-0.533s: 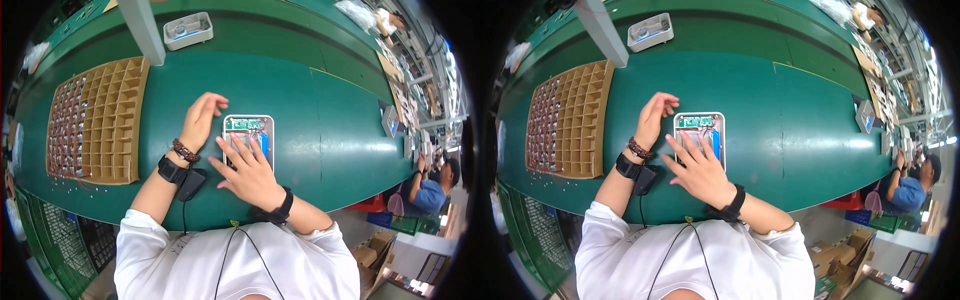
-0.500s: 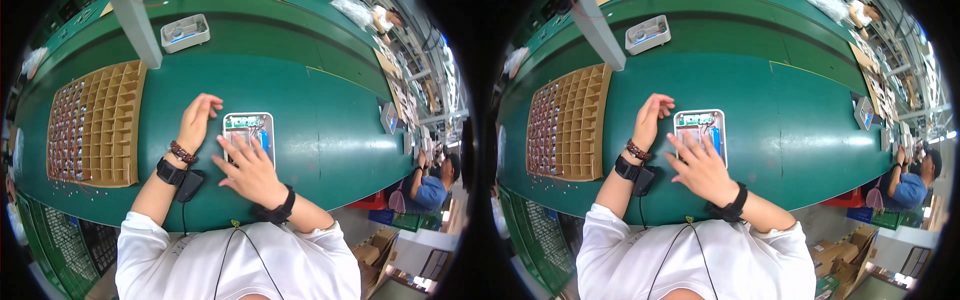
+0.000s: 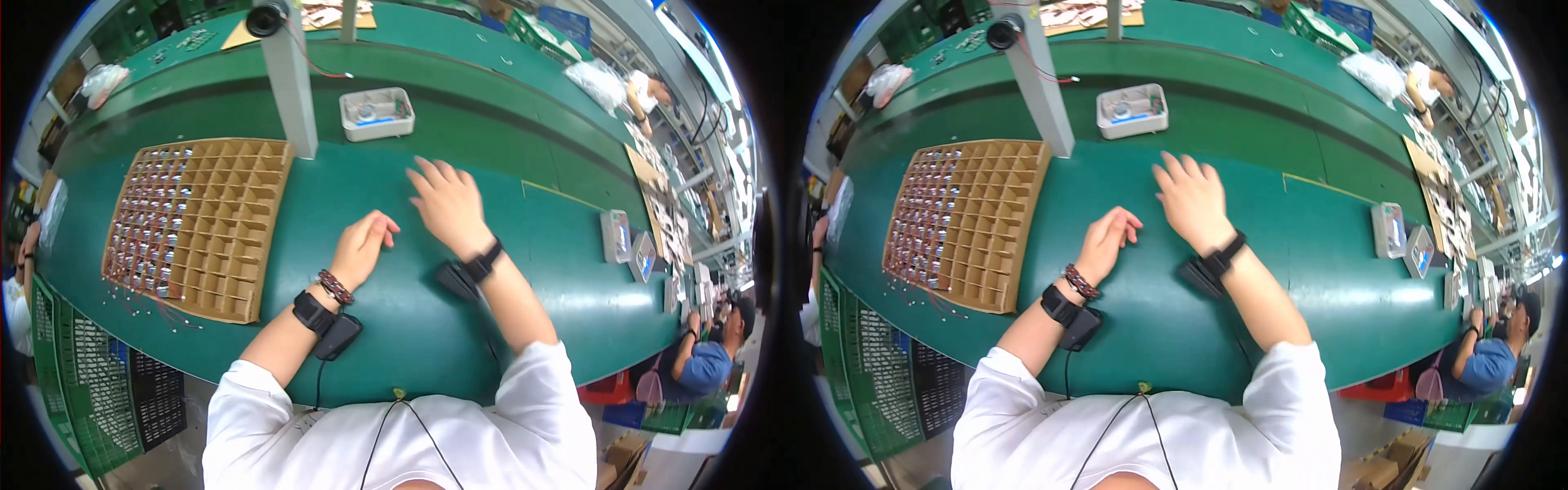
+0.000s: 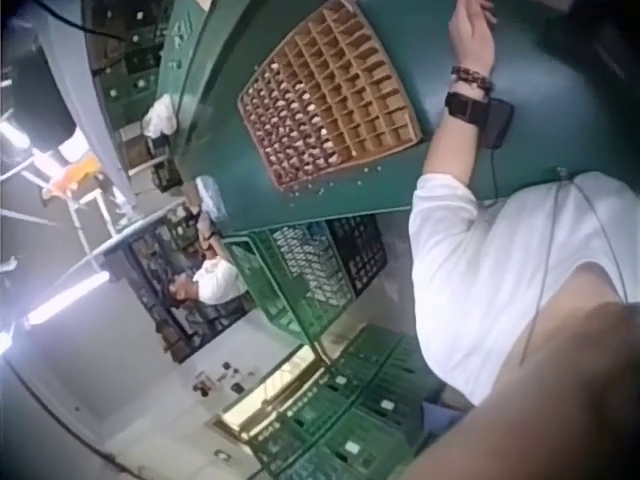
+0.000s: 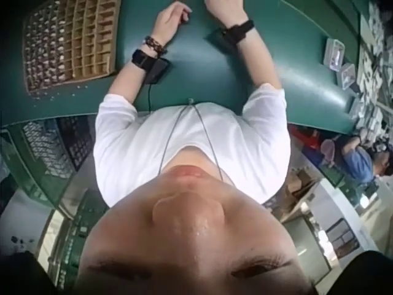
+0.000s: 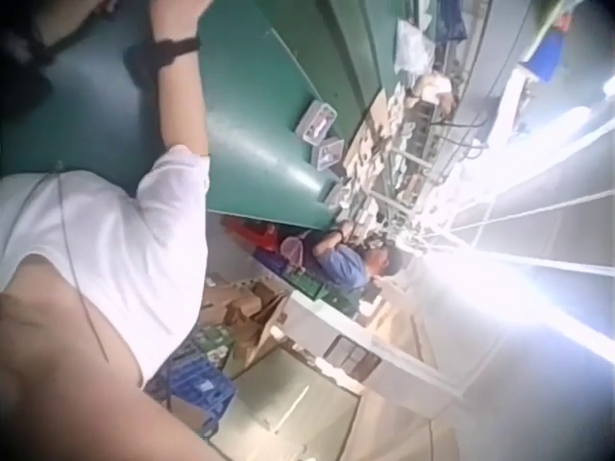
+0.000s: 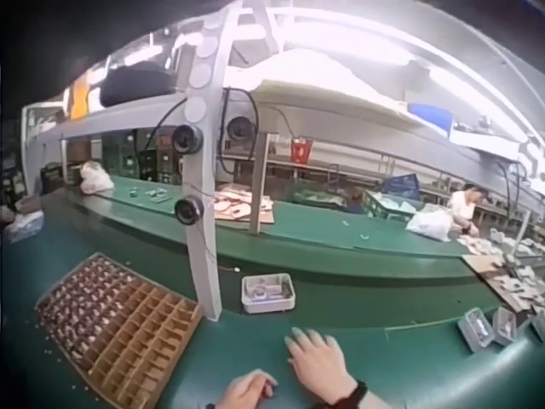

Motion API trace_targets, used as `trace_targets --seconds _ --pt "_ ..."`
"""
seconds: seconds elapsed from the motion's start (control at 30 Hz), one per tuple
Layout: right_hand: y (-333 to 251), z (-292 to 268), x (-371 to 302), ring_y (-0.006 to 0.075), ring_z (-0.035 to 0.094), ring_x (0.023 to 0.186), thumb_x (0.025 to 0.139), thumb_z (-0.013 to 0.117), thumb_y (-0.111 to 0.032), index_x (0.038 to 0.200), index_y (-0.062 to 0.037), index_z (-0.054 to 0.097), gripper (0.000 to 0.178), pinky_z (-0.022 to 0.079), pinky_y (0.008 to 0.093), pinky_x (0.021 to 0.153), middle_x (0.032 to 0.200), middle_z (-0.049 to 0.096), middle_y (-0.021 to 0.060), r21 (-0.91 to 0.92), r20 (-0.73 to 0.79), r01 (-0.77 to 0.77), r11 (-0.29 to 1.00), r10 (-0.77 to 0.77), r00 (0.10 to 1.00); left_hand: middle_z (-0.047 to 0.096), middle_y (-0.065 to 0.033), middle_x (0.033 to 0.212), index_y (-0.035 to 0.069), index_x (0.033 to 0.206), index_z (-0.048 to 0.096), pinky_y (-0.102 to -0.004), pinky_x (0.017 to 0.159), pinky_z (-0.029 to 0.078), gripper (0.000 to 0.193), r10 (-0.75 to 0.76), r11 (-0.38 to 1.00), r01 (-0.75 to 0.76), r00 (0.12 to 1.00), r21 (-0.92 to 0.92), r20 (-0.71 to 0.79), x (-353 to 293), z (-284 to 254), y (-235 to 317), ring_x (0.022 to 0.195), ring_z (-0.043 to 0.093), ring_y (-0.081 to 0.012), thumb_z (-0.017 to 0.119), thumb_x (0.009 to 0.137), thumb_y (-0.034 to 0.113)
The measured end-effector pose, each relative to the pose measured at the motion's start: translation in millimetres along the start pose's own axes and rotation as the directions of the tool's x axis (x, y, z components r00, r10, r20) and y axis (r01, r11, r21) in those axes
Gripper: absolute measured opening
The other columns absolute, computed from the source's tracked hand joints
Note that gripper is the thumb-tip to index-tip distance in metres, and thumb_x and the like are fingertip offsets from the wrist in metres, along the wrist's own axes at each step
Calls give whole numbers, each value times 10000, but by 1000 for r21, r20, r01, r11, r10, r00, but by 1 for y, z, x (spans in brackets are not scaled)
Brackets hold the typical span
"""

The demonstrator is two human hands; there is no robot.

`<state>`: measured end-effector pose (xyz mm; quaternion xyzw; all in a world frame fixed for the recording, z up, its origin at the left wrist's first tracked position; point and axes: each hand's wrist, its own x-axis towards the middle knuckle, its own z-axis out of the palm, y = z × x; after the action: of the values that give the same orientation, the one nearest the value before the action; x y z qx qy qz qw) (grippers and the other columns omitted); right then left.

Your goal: The person picks up a speaker from a tray, places it into a plastic housing, and connects its wires to a circuit board before setting the unit aside and repeating the process.

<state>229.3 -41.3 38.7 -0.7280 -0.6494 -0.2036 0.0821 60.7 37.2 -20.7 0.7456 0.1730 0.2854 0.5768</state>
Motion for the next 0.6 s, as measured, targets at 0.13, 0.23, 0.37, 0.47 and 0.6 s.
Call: trace_targets --seconds 0.13,0.23,0.37,0.47,0.6 --pt "1 69 84 234 556 1024 736 691 -210 1090 -124 580 381 439 388 823 1128 581 58 29 -191 86 996 -79 978 560 -26 695 39 907 594 -265 627 417 427 -41 997 35 994 -63 -97 2 4 -1 663 525 -124 353 1012 375" --pt "6 96 117 241 568 974 751 634 -149 1023 -109 577 281 444 394 800 1025 581 68 27 -174 55 998 -49 984 504 21 714 50 963 581 -195 562 355 380 -31 988 3 984 -156 -178 9 2 -9 611 413 -52 363 1018 356" --pt "35 101 118 234 573 903 769 555 -121 885 -93 575 121 456 394 738 891 553 71 -48 -182 155 987 -161 970 496 28 736 62 996 561 -188 557 354 337 -106 952 40 973 -304 -206 19 6 -9 601 400 -43 376 1018 342" --pt "20 75 101 240 570 878 759 557 -107 847 -85 577 93 464 375 708 881 540 75 5 -199 252 968 -246 949 499 22 775 59 1014 547 -191 583 377 285 -107 955 23 957 -296 -271 16 -5 -14 623 415 -57 406 1011 307" --pt "-6 14 51 240 554 827 750 556 -101 808 -85 550 61 455 370 698 844 508 74 92 -193 477 874 -454 870 517 -51 876 43 1019 536 -248 693 429 186 -26 982 -73 864 -176 -503 23 -7 -23 762 498 -116 491 969 217"
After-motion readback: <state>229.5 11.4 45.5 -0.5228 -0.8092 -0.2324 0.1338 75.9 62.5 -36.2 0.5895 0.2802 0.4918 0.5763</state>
